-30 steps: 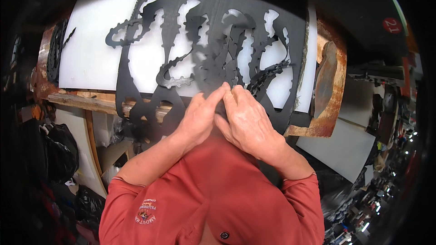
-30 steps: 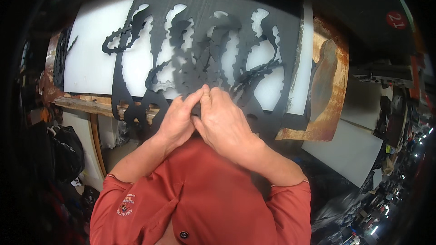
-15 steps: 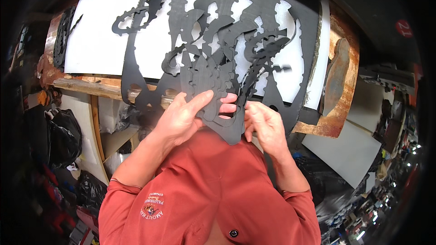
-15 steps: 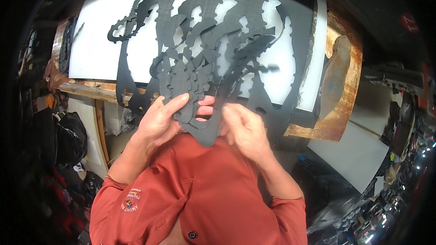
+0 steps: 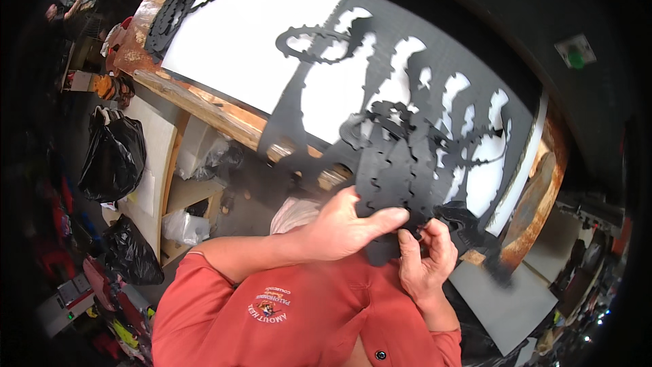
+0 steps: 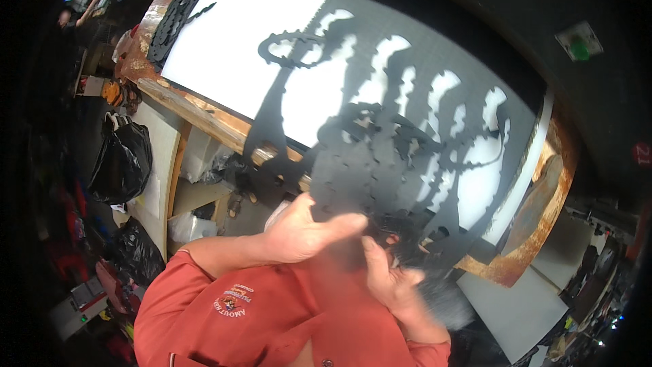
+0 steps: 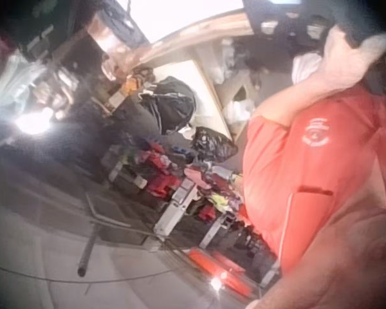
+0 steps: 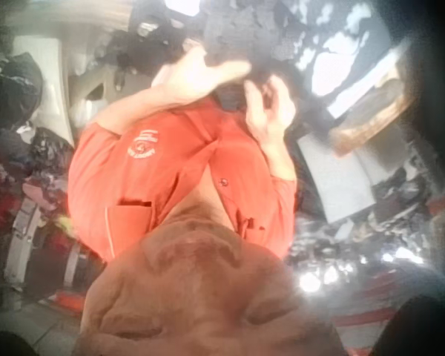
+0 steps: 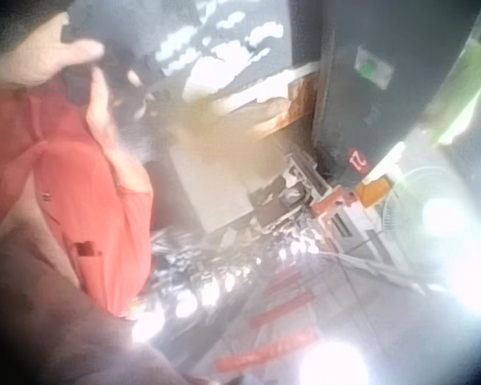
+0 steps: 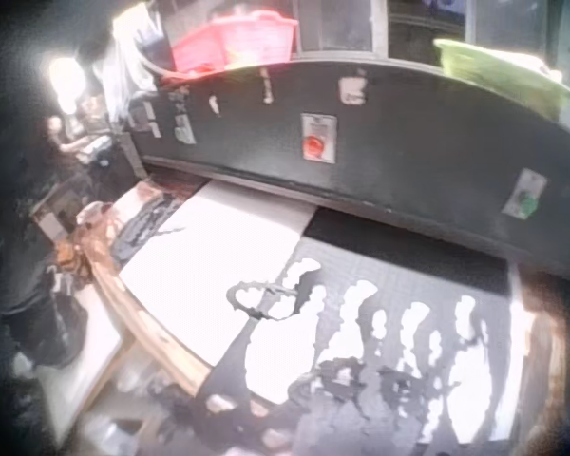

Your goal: The person repeatedly peels thin black rubber strips from a larger black sheet on a workbench, then feeds the sheet through a roller machine and continues peeling. The person handles the sheet and strips by hand throughout.

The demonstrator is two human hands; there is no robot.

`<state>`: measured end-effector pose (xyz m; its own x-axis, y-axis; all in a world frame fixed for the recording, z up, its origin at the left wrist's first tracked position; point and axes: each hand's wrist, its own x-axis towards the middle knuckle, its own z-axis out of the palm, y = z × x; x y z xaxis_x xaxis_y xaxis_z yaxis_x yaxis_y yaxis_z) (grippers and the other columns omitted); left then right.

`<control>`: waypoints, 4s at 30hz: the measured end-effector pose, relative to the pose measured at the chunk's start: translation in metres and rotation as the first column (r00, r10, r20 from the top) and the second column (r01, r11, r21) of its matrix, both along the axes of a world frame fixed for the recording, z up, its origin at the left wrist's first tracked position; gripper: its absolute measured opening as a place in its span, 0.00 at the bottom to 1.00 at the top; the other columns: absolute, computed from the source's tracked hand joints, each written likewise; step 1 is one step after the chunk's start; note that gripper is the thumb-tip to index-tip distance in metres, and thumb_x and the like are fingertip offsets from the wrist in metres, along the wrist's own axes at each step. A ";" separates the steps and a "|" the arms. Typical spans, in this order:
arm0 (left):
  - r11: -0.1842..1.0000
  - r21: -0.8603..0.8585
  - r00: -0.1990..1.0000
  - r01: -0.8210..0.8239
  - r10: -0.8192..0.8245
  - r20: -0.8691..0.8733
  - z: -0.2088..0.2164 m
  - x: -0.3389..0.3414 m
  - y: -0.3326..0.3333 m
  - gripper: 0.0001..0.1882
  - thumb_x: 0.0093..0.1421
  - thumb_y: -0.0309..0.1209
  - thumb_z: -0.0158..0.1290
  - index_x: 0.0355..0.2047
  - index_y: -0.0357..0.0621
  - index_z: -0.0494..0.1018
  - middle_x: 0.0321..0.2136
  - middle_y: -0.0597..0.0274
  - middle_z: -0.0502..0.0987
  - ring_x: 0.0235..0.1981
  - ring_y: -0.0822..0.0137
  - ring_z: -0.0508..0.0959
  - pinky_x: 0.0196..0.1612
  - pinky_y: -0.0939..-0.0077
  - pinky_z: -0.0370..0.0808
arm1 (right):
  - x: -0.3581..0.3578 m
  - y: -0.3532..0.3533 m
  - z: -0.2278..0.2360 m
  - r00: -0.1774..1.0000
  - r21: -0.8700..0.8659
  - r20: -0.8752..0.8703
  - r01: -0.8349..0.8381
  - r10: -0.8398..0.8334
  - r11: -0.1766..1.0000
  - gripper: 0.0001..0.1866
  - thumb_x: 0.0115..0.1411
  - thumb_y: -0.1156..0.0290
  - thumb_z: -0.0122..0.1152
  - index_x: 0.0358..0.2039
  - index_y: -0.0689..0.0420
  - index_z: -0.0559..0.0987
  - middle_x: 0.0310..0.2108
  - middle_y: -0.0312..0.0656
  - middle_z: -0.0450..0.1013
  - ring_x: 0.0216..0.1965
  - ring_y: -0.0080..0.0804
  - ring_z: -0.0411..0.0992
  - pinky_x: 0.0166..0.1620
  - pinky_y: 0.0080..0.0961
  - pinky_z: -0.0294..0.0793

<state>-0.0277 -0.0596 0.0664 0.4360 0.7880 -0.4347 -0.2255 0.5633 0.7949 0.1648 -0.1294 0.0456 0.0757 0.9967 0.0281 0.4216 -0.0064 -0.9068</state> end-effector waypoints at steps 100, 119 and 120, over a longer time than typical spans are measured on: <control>0.236 0.642 0.356 0.729 0.672 -0.650 -0.138 -0.128 0.218 0.29 0.72 0.35 0.58 0.69 0.36 0.68 0.72 0.44 0.67 0.75 0.44 0.63 0.77 0.51 0.59 | 0.322 -0.004 -0.098 0.768 -0.265 0.583 0.488 -0.265 0.832 0.57 0.52 0.55 0.77 0.79 0.49 0.59 0.79 0.64 0.47 0.81 0.57 0.46 0.79 0.45 0.50; 0.323 0.678 0.328 0.661 0.688 -0.647 -0.131 -0.124 0.205 0.26 0.71 0.28 0.58 0.67 0.38 0.70 0.70 0.46 0.70 0.73 0.46 0.67 0.76 0.54 0.63 | 0.296 -0.007 -0.064 0.791 -0.160 -0.354 0.475 -0.499 0.866 0.45 0.57 0.73 0.66 0.74 0.72 0.62 0.66 0.54 0.70 0.62 0.40 0.73 0.66 0.32 0.71; 0.319 0.686 0.337 0.653 0.690 -0.641 -0.131 -0.123 0.205 0.26 0.70 0.28 0.58 0.67 0.38 0.70 0.70 0.46 0.70 0.73 0.45 0.67 0.76 0.53 0.63 | 0.274 0.001 -0.060 0.830 -0.083 -0.340 0.442 -0.442 0.893 0.47 0.55 0.72 0.68 0.74 0.72 0.62 0.66 0.55 0.70 0.63 0.41 0.73 0.67 0.33 0.71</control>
